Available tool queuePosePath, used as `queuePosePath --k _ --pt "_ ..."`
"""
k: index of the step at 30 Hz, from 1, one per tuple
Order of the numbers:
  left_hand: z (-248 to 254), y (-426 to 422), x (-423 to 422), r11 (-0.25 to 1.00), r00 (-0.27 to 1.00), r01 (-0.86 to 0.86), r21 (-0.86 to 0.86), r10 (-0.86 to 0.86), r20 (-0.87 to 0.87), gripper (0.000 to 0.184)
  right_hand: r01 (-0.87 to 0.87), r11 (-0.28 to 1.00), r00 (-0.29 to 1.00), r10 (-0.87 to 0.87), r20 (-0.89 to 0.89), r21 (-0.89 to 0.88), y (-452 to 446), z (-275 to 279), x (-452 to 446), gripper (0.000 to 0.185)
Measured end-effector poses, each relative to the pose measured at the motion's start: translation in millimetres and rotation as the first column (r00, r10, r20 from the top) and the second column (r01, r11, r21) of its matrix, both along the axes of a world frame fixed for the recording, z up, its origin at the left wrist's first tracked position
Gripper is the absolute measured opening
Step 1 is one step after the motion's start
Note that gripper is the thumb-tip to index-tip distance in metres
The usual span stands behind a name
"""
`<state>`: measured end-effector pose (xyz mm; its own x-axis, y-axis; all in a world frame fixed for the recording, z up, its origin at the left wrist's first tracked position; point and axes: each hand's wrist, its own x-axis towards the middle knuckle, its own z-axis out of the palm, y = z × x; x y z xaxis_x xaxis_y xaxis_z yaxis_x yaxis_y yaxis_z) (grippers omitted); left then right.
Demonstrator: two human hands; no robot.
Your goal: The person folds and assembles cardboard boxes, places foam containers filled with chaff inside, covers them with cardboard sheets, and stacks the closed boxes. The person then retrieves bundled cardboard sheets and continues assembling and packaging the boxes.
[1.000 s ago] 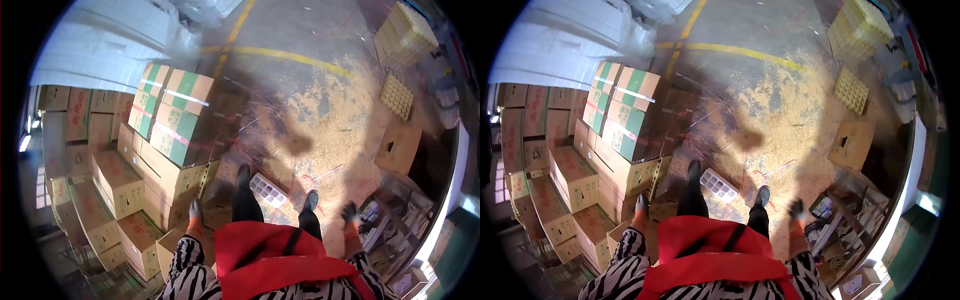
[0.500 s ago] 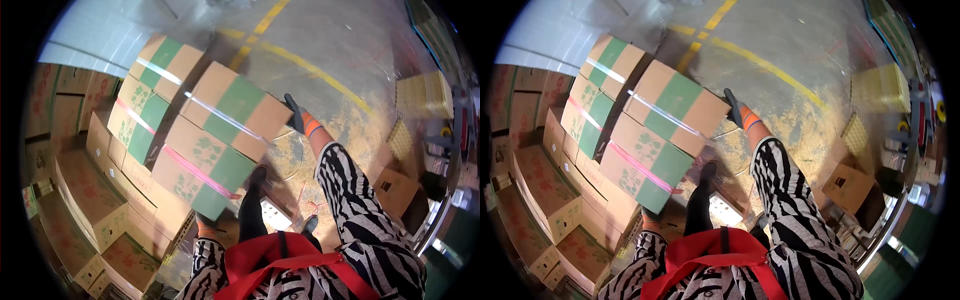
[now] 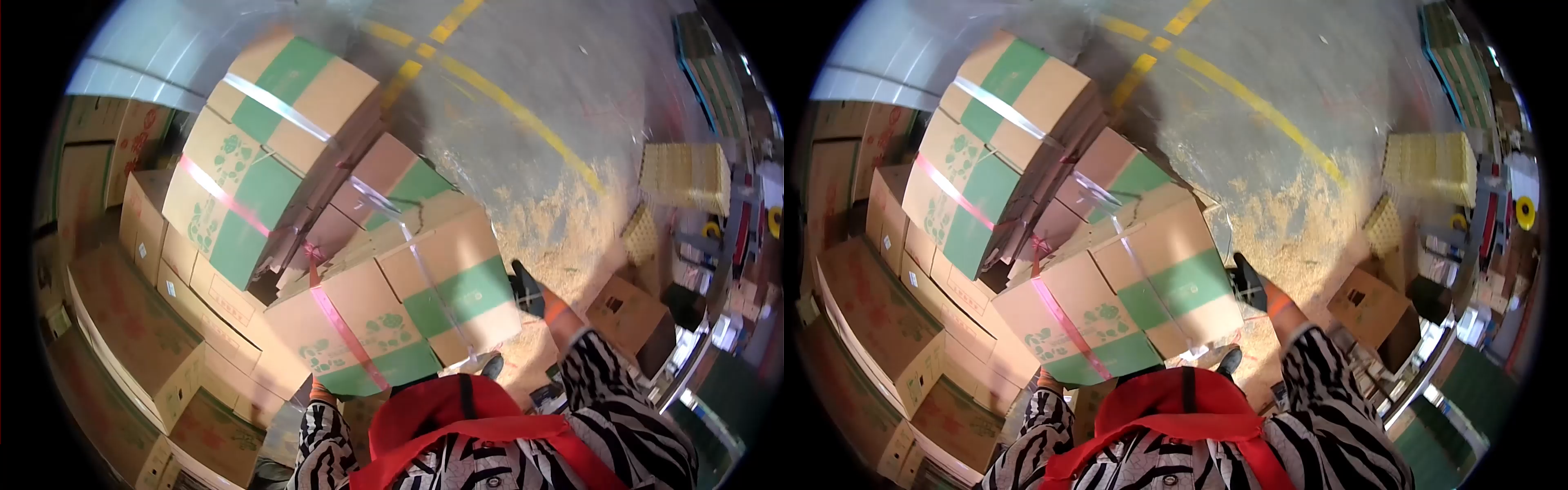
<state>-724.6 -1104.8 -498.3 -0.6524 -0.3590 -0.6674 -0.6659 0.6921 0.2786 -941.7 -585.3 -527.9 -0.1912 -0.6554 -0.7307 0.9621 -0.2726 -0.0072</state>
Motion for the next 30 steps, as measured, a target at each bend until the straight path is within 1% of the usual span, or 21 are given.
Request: queuePosePath --k 4,6,8,10,12,14,15,16,17,18,20,21,22,24,25,27,28,30 --pt "12 12 8 0.983 0.988 -0.150 0.102 0.153 -0.021 0.034 0.083 0.985 0.993 -0.069 -0.096 0.153 -1 9 30 0.058" --pt "14 30 -2 0.973 0.989 -0.136 0.186 0.143 -0.024 0.034 0.154 0.958 0.977 -0.112 -0.181 0.240 -3 17 50 0.058" --pt "18 58 -17 0.956 0.996 -0.084 0.282 0.086 0.003 0.033 0.256 0.908 0.948 -0.169 -0.269 0.331 -1 29 77 0.058" --pt "19 96 -45 0.930 0.999 0.028 0.368 -0.035 0.011 0.033 0.386 0.831 0.900 -0.245 -0.361 0.399 12 44 106 0.058" --pt "32 141 -69 0.888 0.983 0.166 0.429 -0.185 0.003 0.033 0.520 0.725 0.837 -0.327 -0.439 0.452 35 62 148 0.058" --pt "52 198 -91 0.805 0.930 0.342 0.484 -0.365 -0.051 0.033 0.673 0.560 0.733 -0.420 -0.535 0.483 70 76 208 0.057" --pt "62 229 -100 0.746 0.884 0.436 0.503 -0.459 -0.087 0.033 0.755 0.449 0.654 -0.470 -0.593 0.477 87 78 248 0.057" --pt "73 265 -108 0.676 0.830 0.522 0.521 -0.542 -0.128 0.033 0.839 0.327 0.544 -0.525 -0.654 0.436 104 69 290 0.057" --pt "87 307 -110 0.591 0.759 0.606 0.532 -0.630 -0.164 0.033 0.802 0.108 0.551 -0.511 -0.659 0.587 118 140 345 0.057" --pt "101 348 -107 0.500 0.680 0.678 0.538 -0.705 -0.202 0.033 0.795 0.020 0.510 -0.563 -0.651 0.606 134 165 400 0.057" --pt "128 427 -79 0.312 0.506 0.780 0.542 -0.825 -0.253 0.033 0.788 -0.182 0.348 -0.657 -0.669 0.588 152 189 518 0.057" --pt "137 468 -54 0.217 0.423 0.812 0.543 -0.858 -0.290 0.033 0.762 -0.295 0.256 -0.681 -0.686 0.577 151 200 585 0.057" --pt "148 506 -27 0.106 0.320 0.832 0.545 -0.894 -0.314 0.033 0.712 -0.403 0.167 -0.698 -0.696 0.575 143 214 648 0.057" --pt "163 568 45 -0.062 0.161 0.831 0.553 -0.924 -0.346 0.033 0.580 -0.585 -0.013 -0.702 -0.712 0.567 122 238 769 0.057" --pt "171 601 88 -0.146 0.086 0.817 0.558 -0.926 -0.367 0.033 0.499 -0.656 -0.085 -0.687 -0.722 0.566 111 251 828 0.057" --pt "184 658 179 -0.292 -0.034 0.762 0.578 -0.909 -0.415 0.033 0.338 -0.750 -0.188 -0.646 -0.740 0.569 93 275 937 0.057" --pt "190 694 231 -0.369 -0.089 0.725 0.582 -0.888 -0.452 0.033 0.273 -0.781 -0.225 -0.619 -0.752 0.561 92 282 991 0.057" --pt "200 744 324 -0.486 -0.169 0.636 0.600 -0.846 -0.506 0.033 0.143 -0.809 -0.275 -0.586 -0.763 0.570 80 300 1077 0.057"
